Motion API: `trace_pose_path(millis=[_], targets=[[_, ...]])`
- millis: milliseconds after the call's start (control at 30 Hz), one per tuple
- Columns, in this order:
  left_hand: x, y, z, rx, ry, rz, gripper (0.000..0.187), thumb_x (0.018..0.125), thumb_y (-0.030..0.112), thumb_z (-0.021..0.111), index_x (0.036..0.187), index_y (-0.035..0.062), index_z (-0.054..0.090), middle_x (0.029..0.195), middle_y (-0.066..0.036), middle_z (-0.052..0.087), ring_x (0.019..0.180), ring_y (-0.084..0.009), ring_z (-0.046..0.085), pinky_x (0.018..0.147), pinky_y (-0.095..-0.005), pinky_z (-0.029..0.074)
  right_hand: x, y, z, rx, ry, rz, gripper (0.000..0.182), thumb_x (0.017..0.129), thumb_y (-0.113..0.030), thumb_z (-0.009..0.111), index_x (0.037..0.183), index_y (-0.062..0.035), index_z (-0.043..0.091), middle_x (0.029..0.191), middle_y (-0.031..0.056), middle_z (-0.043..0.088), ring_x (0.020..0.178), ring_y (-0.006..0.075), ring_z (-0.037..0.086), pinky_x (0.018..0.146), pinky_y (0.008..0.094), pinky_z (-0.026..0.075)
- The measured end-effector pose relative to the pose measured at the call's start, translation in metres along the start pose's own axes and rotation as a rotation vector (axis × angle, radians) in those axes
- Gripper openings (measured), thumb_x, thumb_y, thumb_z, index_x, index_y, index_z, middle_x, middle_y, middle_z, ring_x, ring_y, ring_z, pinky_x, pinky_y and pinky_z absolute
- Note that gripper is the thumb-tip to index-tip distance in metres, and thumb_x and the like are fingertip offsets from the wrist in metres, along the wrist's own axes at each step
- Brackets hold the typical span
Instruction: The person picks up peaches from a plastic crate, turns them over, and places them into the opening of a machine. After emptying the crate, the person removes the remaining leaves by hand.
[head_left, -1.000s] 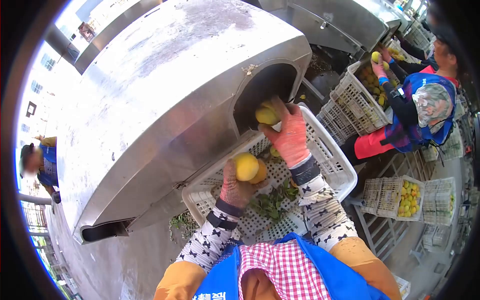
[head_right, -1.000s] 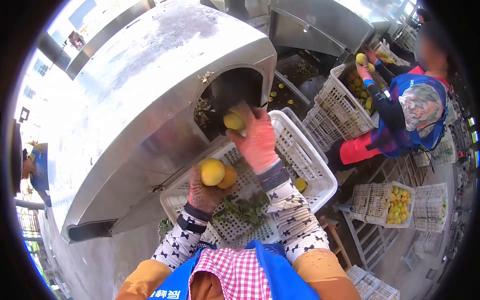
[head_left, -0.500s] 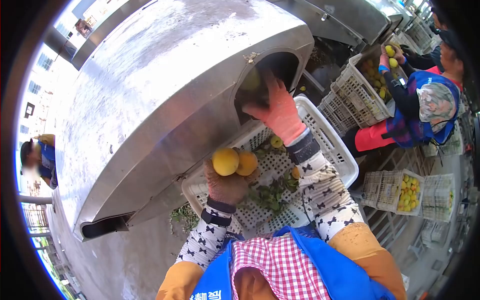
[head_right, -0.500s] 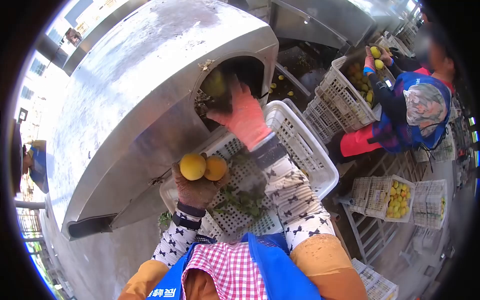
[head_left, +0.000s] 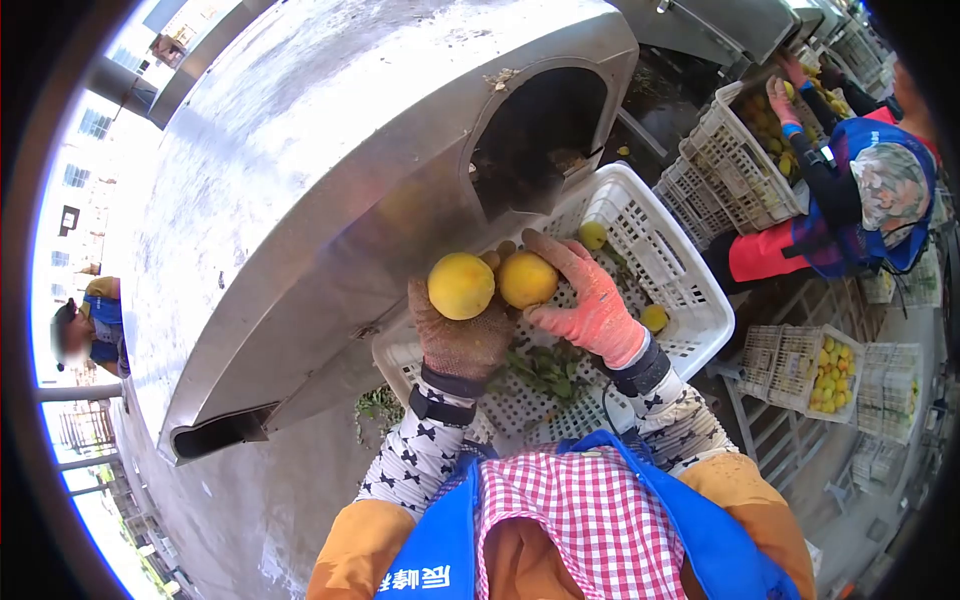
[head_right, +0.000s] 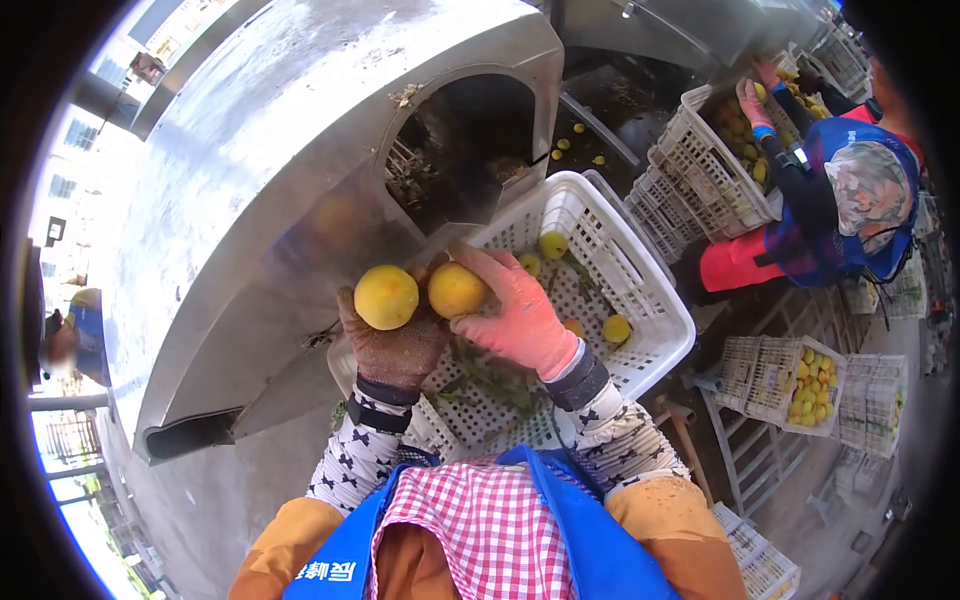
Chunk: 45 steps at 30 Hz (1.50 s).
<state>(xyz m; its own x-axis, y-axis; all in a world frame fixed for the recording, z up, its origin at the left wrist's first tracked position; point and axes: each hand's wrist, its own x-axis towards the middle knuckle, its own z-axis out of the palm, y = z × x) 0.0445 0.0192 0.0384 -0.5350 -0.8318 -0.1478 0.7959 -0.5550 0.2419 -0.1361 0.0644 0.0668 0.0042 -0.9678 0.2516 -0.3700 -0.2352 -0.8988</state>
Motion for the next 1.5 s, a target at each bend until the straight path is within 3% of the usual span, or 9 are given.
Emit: trace_pose_path(millis=[133, 367, 467, 700, 867, 933, 1033, 1133, 1500], targets=[[-0.006, -0.002, 0.016, -0.099, -0.092, -0.170, 0.074, 0.082, 0.065, 0.053, 0.120, 0.0022, 0.057, 0.128, -0.017, 0.056, 0.128, -0.0322, 0.044, 0.109, -0.0526, 0.031, 0.002, -0.007, -0.004, -0.312, -0.018, -0.238, 0.083, 0.067, -0.018, 0.078, 0.141, -0.0047, 0.042, 0.133, 0.0228, 0.048, 0.121, 0.0386, 0.049, 0.104, 0.0414, 0.040], [0.005, -0.010, 0.000, 0.042, -0.237, 0.038, 0.068, 0.082, 0.059, 0.056, 0.119, 0.0019, 0.058, 0.127, -0.018, 0.057, 0.126, -0.0363, 0.045, 0.109, -0.0540, 0.030, -0.009, -0.019, 0.001, 0.042, 0.192, 0.168, 0.080, 0.067, -0.025, 0.082, 0.134, 0.0007, 0.047, 0.119, 0.0198, 0.056, 0.111, 0.0364, 0.054, 0.096, 0.0411, 0.044], [0.010, -0.008, -0.004, -0.074, -0.128, 0.047, 0.065, 0.081, 0.054, 0.062, 0.118, 0.0013, 0.057, 0.126, -0.020, 0.057, 0.125, -0.0387, 0.046, 0.109, -0.0532, 0.031, 0.019, -0.010, -0.004, -0.388, 0.397, -0.203, 0.079, 0.065, -0.021, 0.083, 0.132, -0.0012, 0.048, 0.116, 0.0188, 0.056, 0.109, 0.0355, 0.053, 0.093, 0.0413, 0.046], [-0.005, -0.003, -0.028, 0.120, 0.024, -0.114, 0.058, 0.079, 0.042, 0.070, 0.120, 0.0047, 0.057, 0.120, -0.017, 0.059, 0.101, -0.0316, 0.058, 0.083, -0.0459, 0.047, 0.073, 0.029, 0.001, -0.621, 0.353, -0.098, 0.074, 0.071, -0.024, 0.078, 0.134, -0.0038, 0.044, 0.124, 0.0230, 0.050, 0.110, 0.0410, 0.052, 0.091, 0.0456, 0.047], [-0.007, -0.004, -0.037, 0.117, 0.137, -0.055, 0.054, 0.083, 0.040, 0.068, 0.121, 0.0043, 0.057, 0.121, -0.014, 0.059, 0.107, -0.0292, 0.057, 0.091, -0.0472, 0.046, 0.080, 0.055, 0.012, -0.480, 0.352, -0.089, 0.074, 0.074, -0.029, 0.076, 0.134, -0.0023, 0.044, 0.119, 0.0242, 0.053, 0.110, 0.0421, 0.053, 0.091, 0.0444, 0.048], [-0.003, -0.005, -0.038, 0.028, 0.189, -0.028, 0.051, 0.084, 0.038, 0.067, 0.121, 0.0043, 0.056, 0.121, -0.013, 0.059, 0.109, -0.0285, 0.056, 0.095, -0.0483, 0.044, 0.105, 0.090, 0.035, -0.915, 0.555, -0.316, 0.080, 0.072, -0.030, 0.077, 0.137, -0.0025, 0.040, 0.122, 0.0246, 0.051, 0.105, 0.0409, 0.055, 0.085, 0.0460, 0.050], [0.005, -0.001, -0.033, -0.131, 0.159, -0.071, 0.042, 0.089, 0.030, 0.062, 0.121, 0.0029, 0.056, 0.121, -0.012, 0.059, 0.117, -0.0287, 0.052, 0.105, -0.0499, 0.036, 0.129, 0.040, 0.021, -0.717, 0.410, 0.042, 0.083, 0.072, -0.029, 0.077, 0.140, -0.0024, 0.038, 0.118, 0.0240, 0.051, 0.099, 0.0364, 0.059, 0.079, 0.0417, 0.052], [0.011, -0.006, -0.019, -0.169, 0.207, 0.025, 0.036, 0.090, 0.021, 0.059, 0.120, 0.0011, 0.056, 0.120, -0.012, 0.059, 0.118, -0.0286, 0.052, 0.105, -0.0512, 0.036, 0.097, 0.008, 0.000, -0.042, 0.366, -0.153, 0.085, 0.072, -0.026, 0.078, 0.141, -0.0013, 0.036, 0.115, 0.0231, 0.053, 0.097, 0.0312, 0.060, 0.078, 0.0382, 0.053], [0.018, -0.011, -0.012, 0.371, 0.060, -0.030, 0.050, 0.088, 0.031, 0.068, 0.125, 0.0015, 0.053, 0.123, -0.012, 0.058, 0.118, -0.0269, 0.053, 0.107, -0.0443, 0.037, 0.009, -0.005, -0.002, -0.304, -0.033, -0.098, 0.070, 0.068, -0.018, 0.076, 0.133, -0.0077, 0.050, 0.119, 0.0209, 0.056, 0.103, 0.0397, 0.058, 0.089, 0.0431, 0.049]])
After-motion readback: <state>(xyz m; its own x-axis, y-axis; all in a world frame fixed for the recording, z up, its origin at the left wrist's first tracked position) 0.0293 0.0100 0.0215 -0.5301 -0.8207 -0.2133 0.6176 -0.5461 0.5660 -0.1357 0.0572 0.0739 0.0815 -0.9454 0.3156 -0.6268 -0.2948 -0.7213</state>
